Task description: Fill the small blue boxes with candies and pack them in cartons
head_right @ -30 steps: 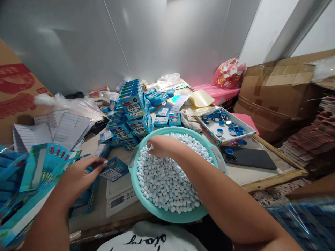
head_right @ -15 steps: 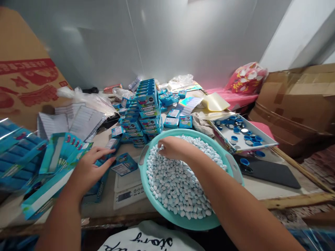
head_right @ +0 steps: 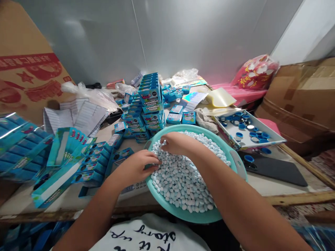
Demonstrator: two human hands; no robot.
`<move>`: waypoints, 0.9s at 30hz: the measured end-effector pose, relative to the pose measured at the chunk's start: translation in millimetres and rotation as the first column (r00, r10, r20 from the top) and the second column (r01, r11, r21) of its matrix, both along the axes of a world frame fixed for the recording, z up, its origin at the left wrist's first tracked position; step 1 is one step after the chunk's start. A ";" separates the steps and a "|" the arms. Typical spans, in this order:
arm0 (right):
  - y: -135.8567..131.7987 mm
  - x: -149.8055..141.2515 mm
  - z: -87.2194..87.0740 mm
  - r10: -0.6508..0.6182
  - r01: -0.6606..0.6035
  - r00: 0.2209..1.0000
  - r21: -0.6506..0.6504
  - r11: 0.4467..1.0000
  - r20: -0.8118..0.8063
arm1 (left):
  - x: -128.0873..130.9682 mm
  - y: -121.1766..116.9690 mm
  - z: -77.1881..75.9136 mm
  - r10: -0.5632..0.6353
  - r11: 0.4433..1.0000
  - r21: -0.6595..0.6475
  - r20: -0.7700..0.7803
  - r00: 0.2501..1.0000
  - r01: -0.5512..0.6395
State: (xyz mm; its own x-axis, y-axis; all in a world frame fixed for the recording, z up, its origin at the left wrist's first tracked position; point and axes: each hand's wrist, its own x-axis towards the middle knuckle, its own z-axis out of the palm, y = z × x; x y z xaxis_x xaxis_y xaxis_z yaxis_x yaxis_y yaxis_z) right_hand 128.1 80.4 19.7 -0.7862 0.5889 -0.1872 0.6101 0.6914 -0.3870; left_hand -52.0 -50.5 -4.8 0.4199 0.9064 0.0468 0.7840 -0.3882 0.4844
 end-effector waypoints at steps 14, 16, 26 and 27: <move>3.3 2.1 -4.3 0.010 -0.010 1.000 -0.019 1.000 -0.010 | -4.5 -1.2 -4.5 0.063 0.998 -0.008 0.081 0.995 -0.063; 4.7 1.8 -7.1 0.007 -0.007 1.000 -0.021 1.000 -0.017 | -8.6 -6.9 -4.5 0.079 0.994 0.066 0.152 0.985 -0.090; 10.1 3.9 -19.1 0.008 -0.009 1.000 -0.038 0.999 -0.027 | -73.0 -42.1 -8.5 0.645 0.760 0.192 -0.105 0.757 -0.621; 10.4 4.0 -19.5 0.007 -0.008 1.000 -0.041 0.999 -0.030 | -79.3 -45.4 -10.7 0.606 0.795 0.101 -0.110 0.788 -0.598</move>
State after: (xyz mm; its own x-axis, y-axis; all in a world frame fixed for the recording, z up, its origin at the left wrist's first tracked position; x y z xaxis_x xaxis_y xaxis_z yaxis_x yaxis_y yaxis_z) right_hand 132.1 90.8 0.2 -0.7962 0.5753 -0.1875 0.5927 0.6792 -0.4329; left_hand -131.3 -95.9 -15.5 -0.2039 0.9747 0.0916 0.9217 0.1596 0.3535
